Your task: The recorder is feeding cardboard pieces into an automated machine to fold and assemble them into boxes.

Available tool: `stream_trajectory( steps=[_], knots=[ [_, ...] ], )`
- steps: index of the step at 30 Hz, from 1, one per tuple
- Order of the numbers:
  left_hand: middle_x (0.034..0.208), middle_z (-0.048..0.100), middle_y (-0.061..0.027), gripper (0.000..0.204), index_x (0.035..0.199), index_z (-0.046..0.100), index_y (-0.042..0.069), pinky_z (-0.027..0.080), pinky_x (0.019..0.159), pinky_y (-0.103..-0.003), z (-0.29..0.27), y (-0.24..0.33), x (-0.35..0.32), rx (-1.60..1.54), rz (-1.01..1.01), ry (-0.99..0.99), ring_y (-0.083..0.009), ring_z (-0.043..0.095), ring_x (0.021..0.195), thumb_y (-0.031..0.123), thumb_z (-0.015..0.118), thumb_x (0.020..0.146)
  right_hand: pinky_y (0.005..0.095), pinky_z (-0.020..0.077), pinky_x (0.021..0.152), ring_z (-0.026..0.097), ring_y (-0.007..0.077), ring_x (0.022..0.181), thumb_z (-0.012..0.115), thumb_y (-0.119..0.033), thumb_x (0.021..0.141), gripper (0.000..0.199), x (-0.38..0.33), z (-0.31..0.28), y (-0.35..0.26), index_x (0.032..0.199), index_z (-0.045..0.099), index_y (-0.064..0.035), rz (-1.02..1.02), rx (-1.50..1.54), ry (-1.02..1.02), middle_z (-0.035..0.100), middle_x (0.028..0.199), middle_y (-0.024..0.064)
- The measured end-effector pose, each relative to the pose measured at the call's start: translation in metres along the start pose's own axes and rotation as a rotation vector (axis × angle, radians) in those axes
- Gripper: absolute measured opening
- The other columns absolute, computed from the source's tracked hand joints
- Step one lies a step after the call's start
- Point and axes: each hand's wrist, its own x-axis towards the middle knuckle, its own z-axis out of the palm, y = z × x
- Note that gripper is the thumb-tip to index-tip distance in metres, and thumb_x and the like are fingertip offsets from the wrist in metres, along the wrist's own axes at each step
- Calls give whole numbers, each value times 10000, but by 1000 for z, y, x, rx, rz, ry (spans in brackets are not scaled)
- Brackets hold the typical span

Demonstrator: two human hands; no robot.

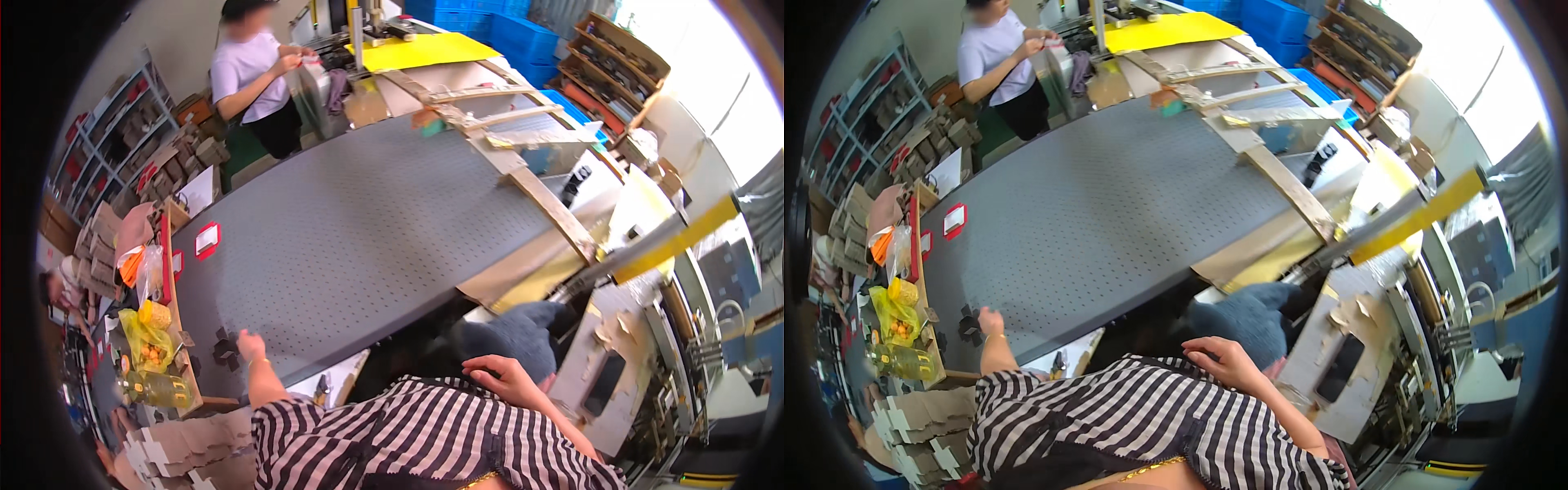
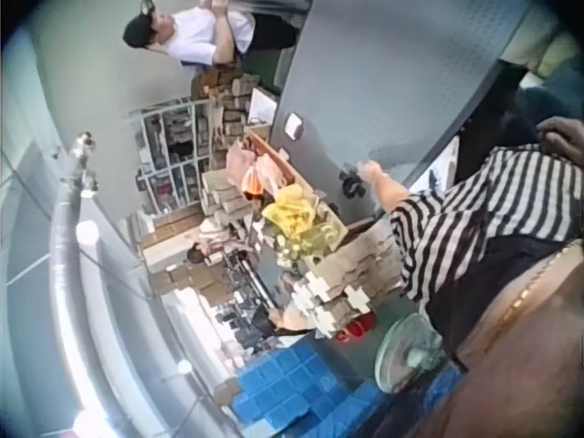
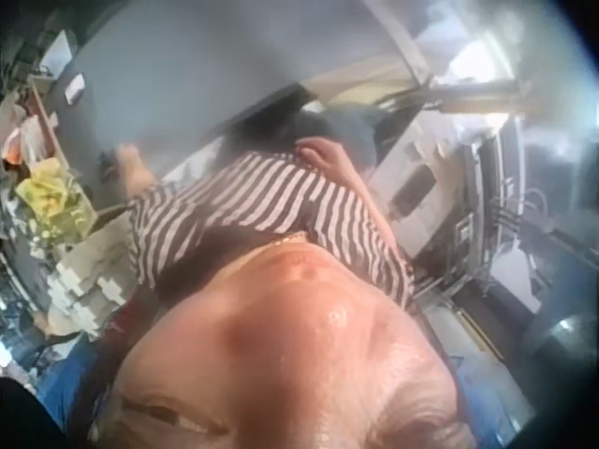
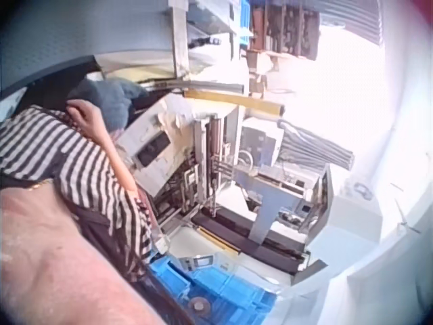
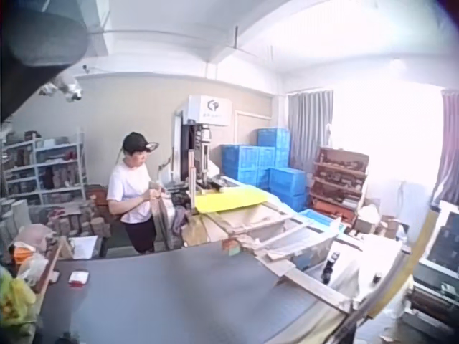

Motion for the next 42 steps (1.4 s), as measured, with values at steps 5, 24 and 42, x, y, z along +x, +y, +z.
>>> stream_trajectory(
  steps=[5, 24, 42],
  knots=[
    [1263, 493, -157, 470, 1272, 517, 148, 502, 918, -449, -47, -21, 11, 153, -33, -27, -360, 525, 1141, 123, 670, 828, 363, 514, 840, 649, 280, 932, 601, -185, 919, 276, 73, 28, -23, 1139, 638, -23, -136, -205, -186, 686, 1014, 136],
    [719, 650, -9, 182, 859, 711, 17, 456, 569, -232, -74, 269, -166, -868, 962, -894, -77, 565, 646, 186, 656, 900, 381, 511, 825, 645, 296, 923, 651, -177, 875, 254, -3, -7, -10, 1084, 654, -32, -311, -409, 73, 681, 999, 137],
    [831, 642, -47, 134, 870, 706, 64, 487, 678, -313, -312, 386, -712, -630, 2491, -1638, -201, 602, 789, 125, 771, 770, 349, 453, 929, 597, 255, 1059, 666, -202, 882, 329, -349, -107, 76, 1179, 635, -64, -195, -30, 1018, 658, 1101, 119]
  ],
)
